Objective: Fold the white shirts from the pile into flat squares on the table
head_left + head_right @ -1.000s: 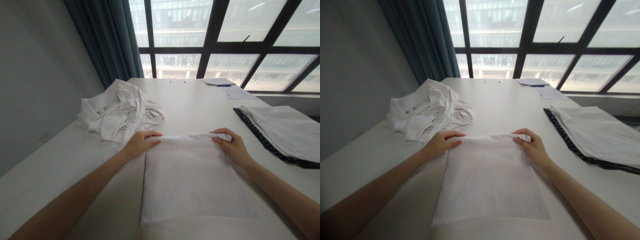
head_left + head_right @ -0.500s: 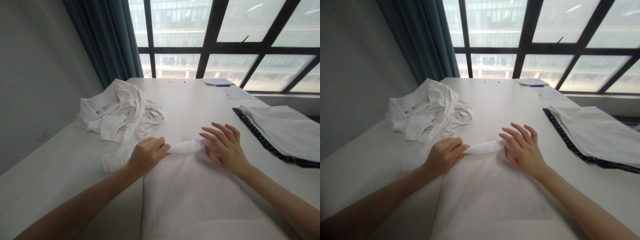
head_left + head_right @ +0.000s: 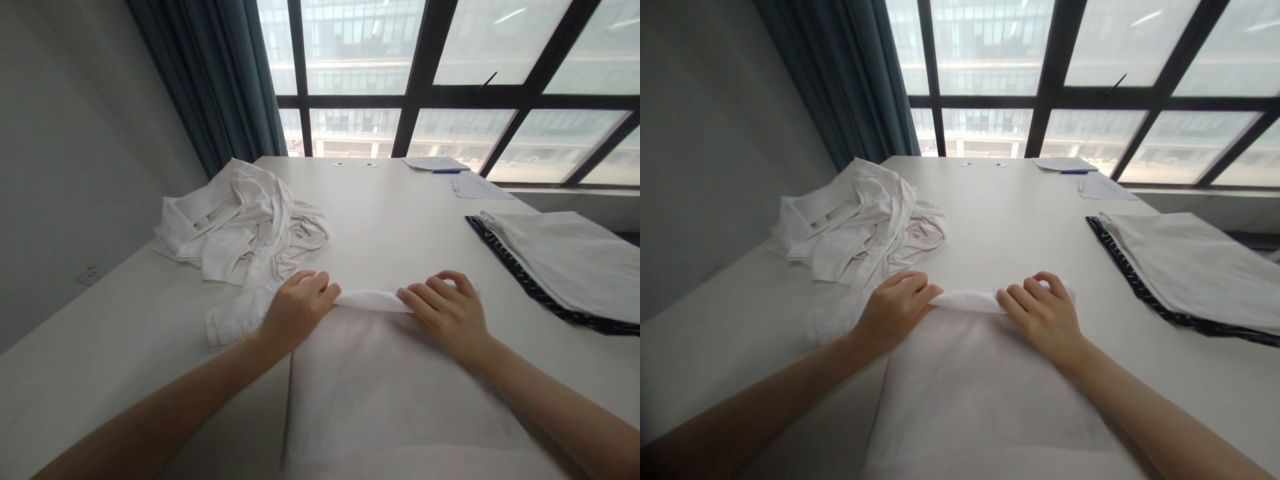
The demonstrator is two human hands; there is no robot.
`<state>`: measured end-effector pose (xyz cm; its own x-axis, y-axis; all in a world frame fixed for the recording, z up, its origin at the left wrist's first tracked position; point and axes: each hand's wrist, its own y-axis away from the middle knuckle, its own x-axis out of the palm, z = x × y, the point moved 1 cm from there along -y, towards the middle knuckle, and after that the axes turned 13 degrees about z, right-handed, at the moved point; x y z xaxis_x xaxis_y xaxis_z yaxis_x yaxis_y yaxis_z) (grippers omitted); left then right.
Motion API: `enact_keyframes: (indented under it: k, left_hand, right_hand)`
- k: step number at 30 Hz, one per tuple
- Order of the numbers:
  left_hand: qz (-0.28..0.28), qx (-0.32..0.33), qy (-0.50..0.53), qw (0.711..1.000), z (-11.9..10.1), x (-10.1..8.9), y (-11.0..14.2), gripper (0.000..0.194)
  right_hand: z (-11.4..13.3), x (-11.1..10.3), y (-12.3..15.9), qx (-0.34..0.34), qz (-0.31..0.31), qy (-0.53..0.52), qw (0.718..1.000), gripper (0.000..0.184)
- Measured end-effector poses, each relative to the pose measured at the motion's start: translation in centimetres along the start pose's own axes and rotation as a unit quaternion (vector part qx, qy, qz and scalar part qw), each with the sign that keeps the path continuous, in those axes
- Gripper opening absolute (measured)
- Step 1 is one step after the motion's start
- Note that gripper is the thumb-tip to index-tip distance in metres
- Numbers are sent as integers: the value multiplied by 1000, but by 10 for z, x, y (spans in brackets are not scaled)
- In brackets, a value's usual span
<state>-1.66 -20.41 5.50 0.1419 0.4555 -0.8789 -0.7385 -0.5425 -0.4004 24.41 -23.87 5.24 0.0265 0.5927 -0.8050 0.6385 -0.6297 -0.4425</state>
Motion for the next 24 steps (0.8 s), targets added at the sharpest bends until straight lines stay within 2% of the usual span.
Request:
enact_keyframes:
  k: [3, 5, 8, 12, 14, 17, 19, 24]
  left_hand:
    - [43, -9, 10, 999, -5, 0, -2, 8]
    - [47, 15, 33, 998, -10, 1, -1, 18]
    - [8, 32, 69, 997, -19, 4, 2, 17]
    - [-52, 36, 82, 995, -27, 7, 7, 19]
    - [-57, 39, 80, 994, -29, 7, 8, 20]
    - [-54, 49, 79, 994, -31, 7, 8, 17]
    - [-57, 58, 79, 994, -32, 7, 8, 22]
    - [-65, 65, 71, 993, -33, 7, 8, 13]
  right_hand:
    - [5, -1, 2, -18, -16, 2, 1000, 18]
    - [7, -2, 3, -27, -20, -11, 999, 21]
    - [11, -5, 2, -40, -31, -35, 998, 24]
    - [21, -8, -3, -38, 1, -43, 998, 32]
    - [26, -11, -5, -44, 3, -51, 998, 32]
    - [30, -13, -6, -64, -12, -60, 996, 18]
    - [30, -13, -5, -71, -23, -60, 995, 13]
    - [28, -14, -5, -74, -29, -66, 995, 16]
